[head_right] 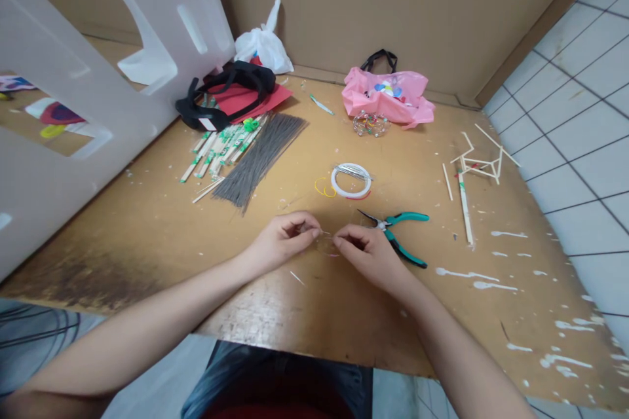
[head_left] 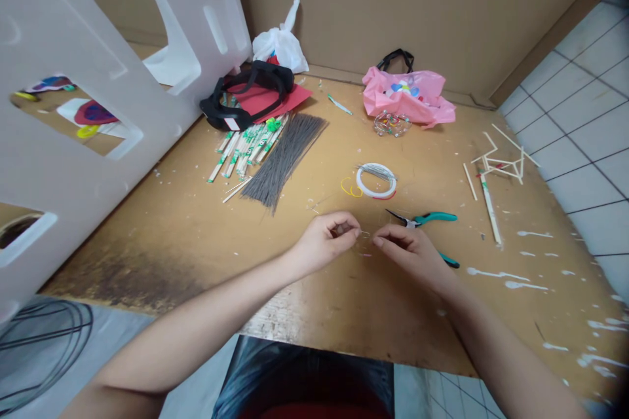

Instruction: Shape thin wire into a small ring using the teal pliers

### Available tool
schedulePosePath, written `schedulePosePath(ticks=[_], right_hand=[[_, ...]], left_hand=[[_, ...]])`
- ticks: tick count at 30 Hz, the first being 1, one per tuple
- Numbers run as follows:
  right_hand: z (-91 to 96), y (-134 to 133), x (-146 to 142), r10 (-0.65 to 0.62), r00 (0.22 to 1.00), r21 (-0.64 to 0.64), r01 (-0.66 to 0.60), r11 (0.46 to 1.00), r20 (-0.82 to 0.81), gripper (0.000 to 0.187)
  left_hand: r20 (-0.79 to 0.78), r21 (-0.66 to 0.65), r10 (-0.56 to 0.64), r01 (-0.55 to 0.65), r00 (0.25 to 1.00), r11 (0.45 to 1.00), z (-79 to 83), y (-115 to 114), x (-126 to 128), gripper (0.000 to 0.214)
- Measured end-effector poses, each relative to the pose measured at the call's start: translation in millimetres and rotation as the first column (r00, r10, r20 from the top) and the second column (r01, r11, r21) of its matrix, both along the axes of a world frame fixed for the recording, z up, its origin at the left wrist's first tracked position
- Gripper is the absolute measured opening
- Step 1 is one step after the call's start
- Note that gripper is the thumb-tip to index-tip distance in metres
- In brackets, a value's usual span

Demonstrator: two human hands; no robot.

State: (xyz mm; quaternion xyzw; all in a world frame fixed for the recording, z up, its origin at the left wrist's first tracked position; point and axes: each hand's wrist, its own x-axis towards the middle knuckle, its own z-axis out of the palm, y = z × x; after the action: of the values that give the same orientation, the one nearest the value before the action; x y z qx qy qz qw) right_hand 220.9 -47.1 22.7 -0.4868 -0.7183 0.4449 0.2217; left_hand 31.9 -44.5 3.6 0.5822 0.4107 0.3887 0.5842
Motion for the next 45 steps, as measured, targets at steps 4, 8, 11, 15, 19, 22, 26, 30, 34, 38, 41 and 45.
schedulePosePath(ticks=[4,8,11,15,19,22,26,30,34,38,41,45], right_hand=[[0.1,-1.2,-1.1,0.009,1.0,0.007,-0.009,1.0,0.021,0.021],[-0.2,-1.2,-3.0,0.001,0.999,0.021,-0.002,1.0,0.048,0.02],[-0.1,-1.1,-3.8,-0.007,0.998,0.011,0.007,1.0,0.059,0.019],[-0.7,-1.1,-3.9,-0.002,0.998,0.004,0.002,1.0,0.057,0.019],[-2.2,-0.8,-3.0,-0.017,1.0,0.006,0.016,1.0,0.023,0.019],[-1.9,-0.4,-1.8,-0.018,1.0,0.011,0.018,1.0,-0.013,0.021],[-2.3,-0.6,-1.0,-0.044,0.998,-0.043,0.043,0.998,-0.035,0.022],[-8.1,-1.4,-2.7,-0.074,0.988,-0.152,0.053,0.987,-0.136,0.024],[-13.6,-1.4,-4.3,-0.086,0.98,-0.137,0.062,0.989,-0.179,0.024],[-15.0,-1.6,-5.8,-0.111,0.98,-0.122,0.091,0.988,-0.164,0.026],[-15.1,-3.0,-7.9,-0.122,0.981,-0.118,0.105,0.987,-0.147,0.027],[-15.2,-5.4,-10.7,-0.117,0.981,-0.106,0.101,0.989,-0.156,0.025]], left_hand=[[-0.07,0.102,0.0,0.007,0.998,0.995,-4.1,0.0,0.0,0.011],[-0.153,0.207,-0.014,0.046,0.988,0.977,-6.2,0.1,-2.1,0.007],[-0.192,0.23,-0.023,0.068,0.981,0.971,-6.8,0.4,-3.7,0.007],[-0.229,0.264,-0.036,0.098,0.973,0.96,-7.2,0.4,-5.0,0.008],[-0.193,0.226,-0.036,0.08,0.98,0.971,-2.5,1.4,-6.5,0.007],[-0.123,0.089,-0.05,0.061,0.991,0.994,3.9,3.5,-7.2,0.01],[0.063,-0.154,-0.027,0.036,0.998,0.987,7.0,6.2,-6.5,0.019],[0.324,-0.388,0.075,0.06,0.943,0.92,2.4,7.5,-4.5,0.023],[0.429,-0.453,0.171,0.047,0.887,0.89,-1.2,8.9,-2.4,0.019],[0.485,-0.517,0.239,0.055,0.841,0.854,-2.7,9.0,-0.8,0.014],[0.488,-0.542,0.278,0.038,0.828,0.839,-3.7,8.0,0.1,0.011],[0.491,-0.513,0.249,0.046,0.835,0.857,-5.7,6.4,1.4,0.014]])
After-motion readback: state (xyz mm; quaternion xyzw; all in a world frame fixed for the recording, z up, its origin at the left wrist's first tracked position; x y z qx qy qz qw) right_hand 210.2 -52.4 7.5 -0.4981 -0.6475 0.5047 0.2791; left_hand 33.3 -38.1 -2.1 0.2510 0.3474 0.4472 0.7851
